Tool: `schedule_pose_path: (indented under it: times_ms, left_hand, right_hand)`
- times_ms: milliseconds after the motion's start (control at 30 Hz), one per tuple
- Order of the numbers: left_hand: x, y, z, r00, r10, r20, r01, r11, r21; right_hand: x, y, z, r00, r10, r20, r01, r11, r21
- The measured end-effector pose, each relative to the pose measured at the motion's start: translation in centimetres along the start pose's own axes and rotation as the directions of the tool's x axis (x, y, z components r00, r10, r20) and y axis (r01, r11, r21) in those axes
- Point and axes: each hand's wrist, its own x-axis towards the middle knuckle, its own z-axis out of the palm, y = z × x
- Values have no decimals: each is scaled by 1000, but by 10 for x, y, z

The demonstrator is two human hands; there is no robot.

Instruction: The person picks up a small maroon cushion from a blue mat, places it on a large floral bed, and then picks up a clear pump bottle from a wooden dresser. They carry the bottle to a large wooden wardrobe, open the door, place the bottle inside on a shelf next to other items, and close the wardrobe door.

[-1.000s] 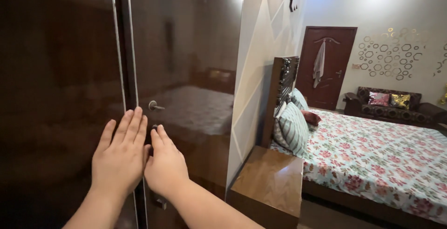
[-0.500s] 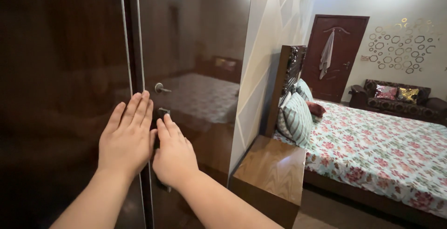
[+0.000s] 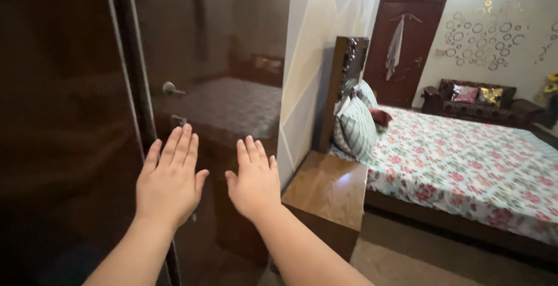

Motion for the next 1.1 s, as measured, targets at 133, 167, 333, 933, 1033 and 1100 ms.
schedule_pose_path:
  times_ms: [133,167,333,933,1033,1100]
  left_hand:
    - [-6,32,8,999,20,40,-18,998,-65]
    - [-8,40,10,998,32,50,-28,997,-68]
    - [-28,78,25,993,70,92,-57,990,-132]
    - [-63,208,45,918,233,321,-163,960,-229]
    - [-61,232,46,905,259,338,-182,953,-243]
    - [-57,248,50,905,274,326,-193,946,-259]
  right_hand:
    - [-18,13,-5,999,31,-14,-32,999,-29]
    - [-23,16,-7,999,36,-19,-37,999,-26]
    - [-51,41,-9,996,88,-1,-88,994,-72]
    - [-149,150,-19,948,308,78,-292,941,-174]
    - [-154,172,-26,943,325,75,-307,933,-188]
    - [-156,187,-31,947,317,48,-302,933,-197]
